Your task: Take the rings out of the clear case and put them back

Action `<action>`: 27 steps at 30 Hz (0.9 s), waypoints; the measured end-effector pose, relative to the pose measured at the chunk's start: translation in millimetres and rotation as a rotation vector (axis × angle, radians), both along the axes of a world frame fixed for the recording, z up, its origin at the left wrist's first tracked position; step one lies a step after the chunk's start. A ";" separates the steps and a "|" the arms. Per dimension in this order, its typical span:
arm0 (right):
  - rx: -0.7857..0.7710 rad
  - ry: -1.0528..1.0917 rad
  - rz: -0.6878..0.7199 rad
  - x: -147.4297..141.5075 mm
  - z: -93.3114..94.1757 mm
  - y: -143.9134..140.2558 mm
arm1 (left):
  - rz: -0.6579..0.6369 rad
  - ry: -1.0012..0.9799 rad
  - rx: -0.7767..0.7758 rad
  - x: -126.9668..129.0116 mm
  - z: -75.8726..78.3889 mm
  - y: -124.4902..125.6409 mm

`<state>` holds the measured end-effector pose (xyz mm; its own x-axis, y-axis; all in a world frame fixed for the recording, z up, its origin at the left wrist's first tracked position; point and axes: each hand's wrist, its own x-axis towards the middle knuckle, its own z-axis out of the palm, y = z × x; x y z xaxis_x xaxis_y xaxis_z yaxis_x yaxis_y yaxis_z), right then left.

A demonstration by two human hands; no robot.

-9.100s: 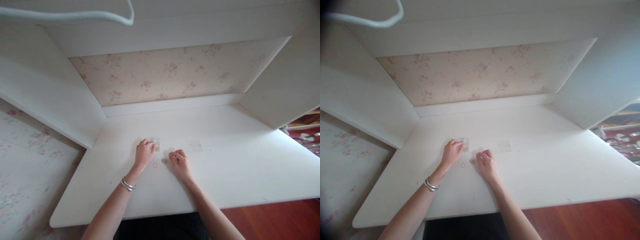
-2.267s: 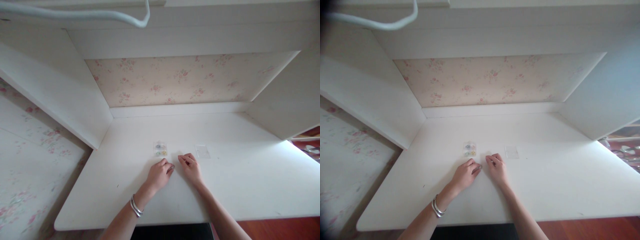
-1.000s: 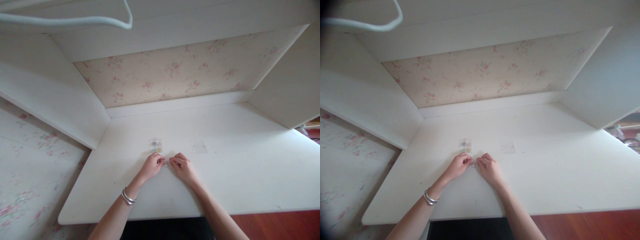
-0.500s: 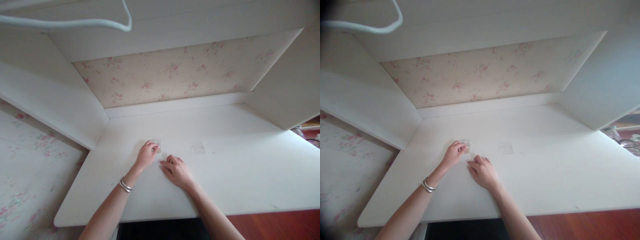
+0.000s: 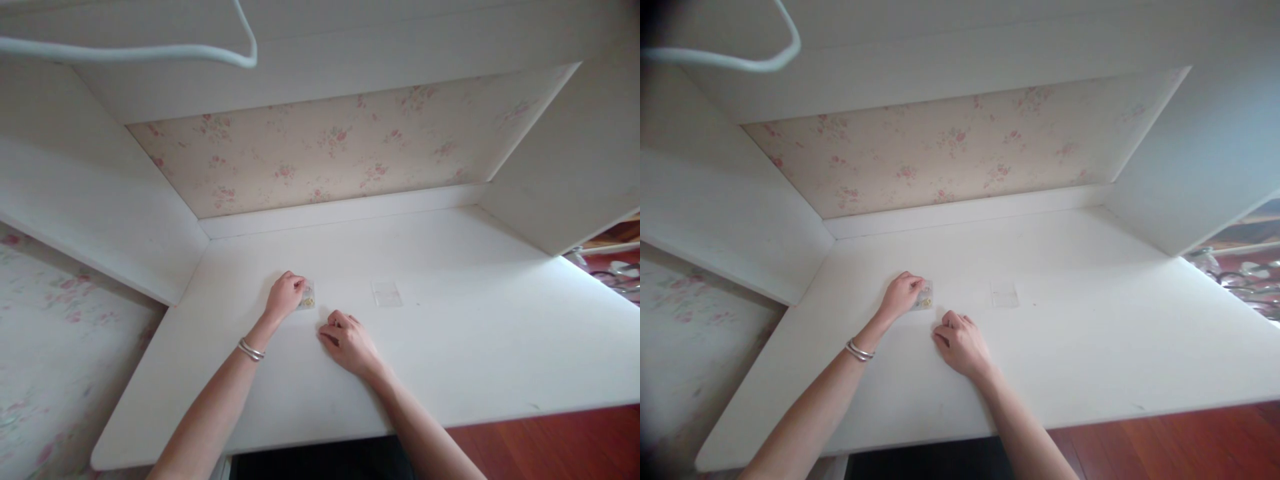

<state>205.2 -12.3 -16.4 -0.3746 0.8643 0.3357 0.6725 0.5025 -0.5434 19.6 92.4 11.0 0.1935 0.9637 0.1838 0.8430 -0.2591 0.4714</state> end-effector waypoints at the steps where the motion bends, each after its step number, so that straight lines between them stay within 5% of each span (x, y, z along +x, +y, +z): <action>1: -0.004 0.006 -0.003 0.2 -0.6 0.0 | 0.010 -0.022 0.018 -2.7 0.5 -1.4; 14: -0.022 0.019 -0.047 -4.3 -0.3 -1.3 | 0.026 -0.198 0.018 -35.5 -8.7 -49.5; 27: -0.075 0.141 -0.153 -4.9 -7.0 -2.2 | -0.023 0.281 0.121 -5.2 5.3 -39.8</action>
<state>200.3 -14.5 -23.3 -0.1910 0.9318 0.3086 0.6523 0.3554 -0.6694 14.4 52.5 16.3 0.2743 0.9329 0.2332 0.9294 -0.3195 0.1848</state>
